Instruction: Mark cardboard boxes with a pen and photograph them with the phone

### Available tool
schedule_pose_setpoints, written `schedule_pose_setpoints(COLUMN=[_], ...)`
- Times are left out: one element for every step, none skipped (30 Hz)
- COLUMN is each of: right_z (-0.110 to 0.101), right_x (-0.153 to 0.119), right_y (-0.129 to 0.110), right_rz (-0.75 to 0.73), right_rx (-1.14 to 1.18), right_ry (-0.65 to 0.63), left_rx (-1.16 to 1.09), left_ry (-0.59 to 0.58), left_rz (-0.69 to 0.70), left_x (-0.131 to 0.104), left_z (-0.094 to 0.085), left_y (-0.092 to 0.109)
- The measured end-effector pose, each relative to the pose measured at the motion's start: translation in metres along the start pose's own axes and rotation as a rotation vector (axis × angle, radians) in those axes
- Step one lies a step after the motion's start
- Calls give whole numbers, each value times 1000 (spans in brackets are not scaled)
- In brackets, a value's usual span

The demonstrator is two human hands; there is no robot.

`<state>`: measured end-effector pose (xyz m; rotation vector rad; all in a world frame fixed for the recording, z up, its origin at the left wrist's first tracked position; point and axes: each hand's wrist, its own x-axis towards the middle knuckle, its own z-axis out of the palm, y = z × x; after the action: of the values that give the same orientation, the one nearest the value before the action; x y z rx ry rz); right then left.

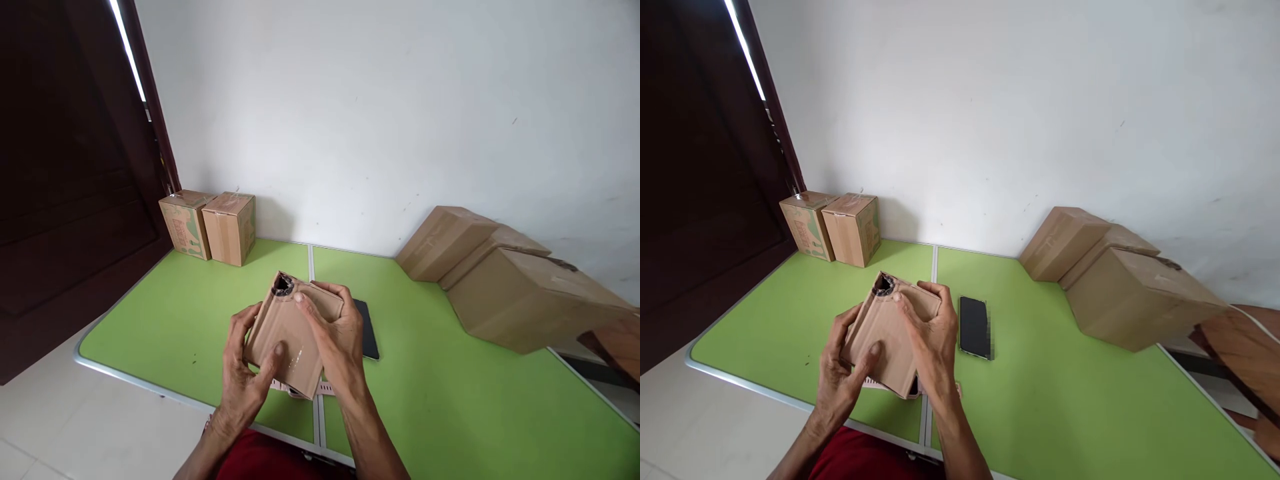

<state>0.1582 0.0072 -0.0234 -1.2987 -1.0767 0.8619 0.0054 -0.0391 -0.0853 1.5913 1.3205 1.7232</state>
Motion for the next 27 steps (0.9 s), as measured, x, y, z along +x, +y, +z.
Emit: schedule_pose_setpoints(right_z=[-2, -5, -9, -13, -16, -19, -22, -23, -24, -24, -23, -22, -20, -19, -17, -16, -15, -14, -14, -13, -12, -12, -11, -10, -8, -7, -6], right_x=[-1, -1, -1, -1, -2, -2, -3, -4, -6, -8, -10, -12, -14, -16, -18, -20, -22, -23, -24, -25, -26, -27, -27, -28, -28, -29, -29], right_y=[0, 1, 2, 3, 4, 3, 2, 0, -3, -7, -11, -14, -18, -20, -21, -22, -21, -20, -18, -15, -13, -11, -9, -8, -7, -7, -7], right_rz=[11, 20, 27, 31, 33, 35, 38, 43, 49, 52, 50, 41, 26, 7, -13, -33, -51, -67, -84, -102, -120, -137, -154, -167, -176, -179, -178], right_rx=[-9, -25, -45, -67, -89, -110, -129, -147, -161, -174, -186, -199, -212, -224, -234, -240, -243, -244, -245, -246, -247, -246, -244, -244, -246, -252, -261], right_ry=[0, -1, -2, 3, 15, 28, 37, 41, 38, 32, 25, 28, 41, 59, 78, 94, 102, 102, 99, 96, 95, 97, 103, 110, 117, 119, 121], left_rx=[36, 63, 82, 95, 105, 112, 116, 119, 118, 117, 118, 126, 141, 162, 186, 211, 233, 250, 267, 285, 303, 320, 332, 339, 340, 338, 337], left_ry=[-13, -29, -47, -64, -79, -89, -92, -90, -85, -79, -75, -74, -74, -74, -78, -85, -97, -115, -134, -149, -156, -159, -159, -161, -163, -169, -172], left_rz=[41, 77, 107, 131, 150, 166, 176, 173, 150, 107, 52, -2, -47, -77, -95, -110, -131, -158, -188, -214, -234, -248, -259, -267, -275, -283, -290], left_x=[-3, -5, -8, -10, -12, -13, -13, -12, -9, -5, 0, 7, 14, 22, 29, 35, 39, 43, 45, 47, 47, 48, 48, 48, 48, 48, 48], left_z=[0, 0, 0, 0, 0, 1, 0, 0, 0, 0, 0, 0, 0, 1, 2, 3, 4, 4, 5, 5, 5, 4, 4, 4, 3, 3, 3], left_y=[0, 0, -1, 0, 1, 2, 4, 7, 11, 16, 20, 25, 30, 34, 37, 40, 42, 43, 44, 45, 46, 47, 48, 48, 49, 50, 50])
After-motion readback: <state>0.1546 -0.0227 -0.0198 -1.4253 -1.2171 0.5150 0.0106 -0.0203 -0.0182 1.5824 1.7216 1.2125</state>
